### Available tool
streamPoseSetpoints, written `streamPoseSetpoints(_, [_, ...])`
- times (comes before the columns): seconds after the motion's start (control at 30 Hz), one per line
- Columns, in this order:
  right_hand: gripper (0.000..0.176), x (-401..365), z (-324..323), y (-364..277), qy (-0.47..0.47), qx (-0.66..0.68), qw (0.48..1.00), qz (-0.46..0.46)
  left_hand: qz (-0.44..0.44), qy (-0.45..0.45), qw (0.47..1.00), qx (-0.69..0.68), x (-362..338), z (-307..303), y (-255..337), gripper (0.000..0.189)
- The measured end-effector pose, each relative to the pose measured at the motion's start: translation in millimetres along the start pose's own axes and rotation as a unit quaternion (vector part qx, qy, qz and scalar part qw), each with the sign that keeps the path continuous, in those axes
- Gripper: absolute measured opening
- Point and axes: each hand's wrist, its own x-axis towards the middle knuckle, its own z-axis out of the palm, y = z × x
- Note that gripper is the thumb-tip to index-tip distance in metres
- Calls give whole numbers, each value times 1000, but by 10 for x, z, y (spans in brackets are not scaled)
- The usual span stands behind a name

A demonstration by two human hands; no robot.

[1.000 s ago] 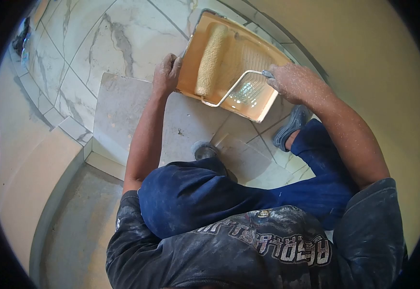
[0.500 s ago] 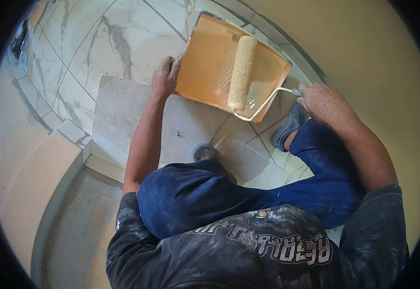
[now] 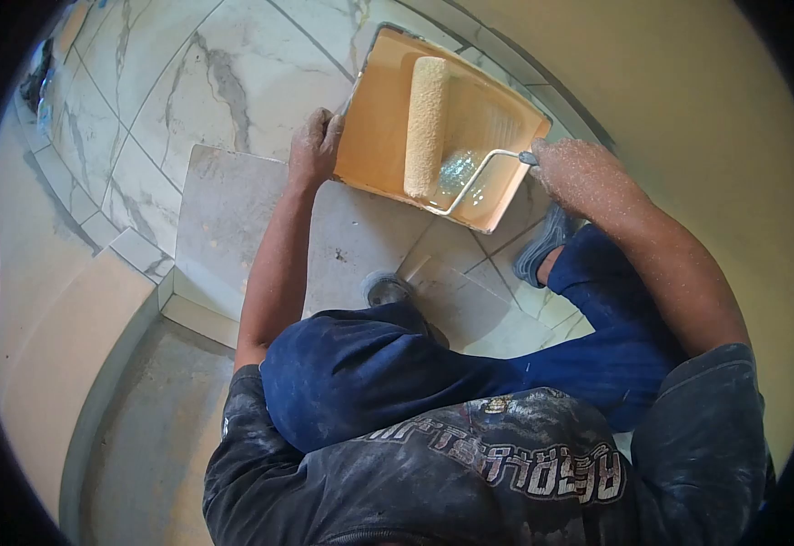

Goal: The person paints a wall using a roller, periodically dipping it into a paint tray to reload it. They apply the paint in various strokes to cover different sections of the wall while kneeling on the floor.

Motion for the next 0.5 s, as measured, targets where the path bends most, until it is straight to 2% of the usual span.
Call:
streamPoseSetpoints(0.2, [28,-11,58,3,23,-5,1000,2,13,16,1000,-18,-13,21,-9,29])
streamPoseSetpoints(0.27, [27,-15,77,0,45,-6,999,-4,6,8,1000,-5,-1,21,-12,34])
streamPoseSetpoints(0.5, [26,44,-140,-40,46,-9,998,-40,-3,2,1000,-10,3,17,2,34])
